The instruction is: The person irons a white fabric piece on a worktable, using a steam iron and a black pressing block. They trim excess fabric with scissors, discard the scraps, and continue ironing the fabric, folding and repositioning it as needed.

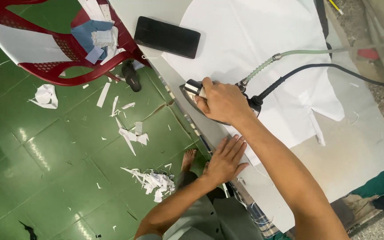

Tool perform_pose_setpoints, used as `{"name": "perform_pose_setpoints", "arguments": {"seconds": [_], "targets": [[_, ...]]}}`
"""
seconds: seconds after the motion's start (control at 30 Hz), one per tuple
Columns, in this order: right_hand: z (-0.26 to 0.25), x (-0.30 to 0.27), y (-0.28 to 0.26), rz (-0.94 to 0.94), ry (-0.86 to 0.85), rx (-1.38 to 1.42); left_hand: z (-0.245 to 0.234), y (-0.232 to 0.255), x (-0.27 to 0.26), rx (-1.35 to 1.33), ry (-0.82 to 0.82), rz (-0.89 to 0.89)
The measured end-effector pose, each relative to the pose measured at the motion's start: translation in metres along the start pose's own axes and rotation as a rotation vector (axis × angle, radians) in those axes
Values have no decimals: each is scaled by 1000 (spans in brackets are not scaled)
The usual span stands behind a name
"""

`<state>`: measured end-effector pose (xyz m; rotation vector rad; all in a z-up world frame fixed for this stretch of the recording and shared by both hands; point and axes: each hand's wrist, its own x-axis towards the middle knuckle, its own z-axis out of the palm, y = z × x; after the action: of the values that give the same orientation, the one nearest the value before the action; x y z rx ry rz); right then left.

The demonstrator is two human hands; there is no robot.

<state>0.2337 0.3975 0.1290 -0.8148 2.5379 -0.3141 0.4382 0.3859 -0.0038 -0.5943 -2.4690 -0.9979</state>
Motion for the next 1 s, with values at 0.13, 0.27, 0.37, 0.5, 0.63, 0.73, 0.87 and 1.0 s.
{"name": "perform_pose_setpoints", "arguments": {"seconds": [0.13,0.27,0.37,0.5,0.63,0.73,0.87,1.0], "targets": [[-12,-3,-7,-11,1,-1,26,10,-14,74,-132,-75],[-6,-2,1,-22,-28,19,32,17,-18,98,-144,-69],[2,-10,1,0,29,-51,34,23,-24,129,-155,-66],[9,-26,3,11,29,-78,38,23,-29,141,-130,-63],[16,-57,13,6,41,-71,40,32,-37,90,-91,-6],[26,-82,20,4,43,-65,53,38,-57,69,-41,54],[34,-112,27,12,49,-60,45,73,-62,-110,290,84],[65,-125,46,6,68,-124,-55,175,-15,-819,332,-27]]}}
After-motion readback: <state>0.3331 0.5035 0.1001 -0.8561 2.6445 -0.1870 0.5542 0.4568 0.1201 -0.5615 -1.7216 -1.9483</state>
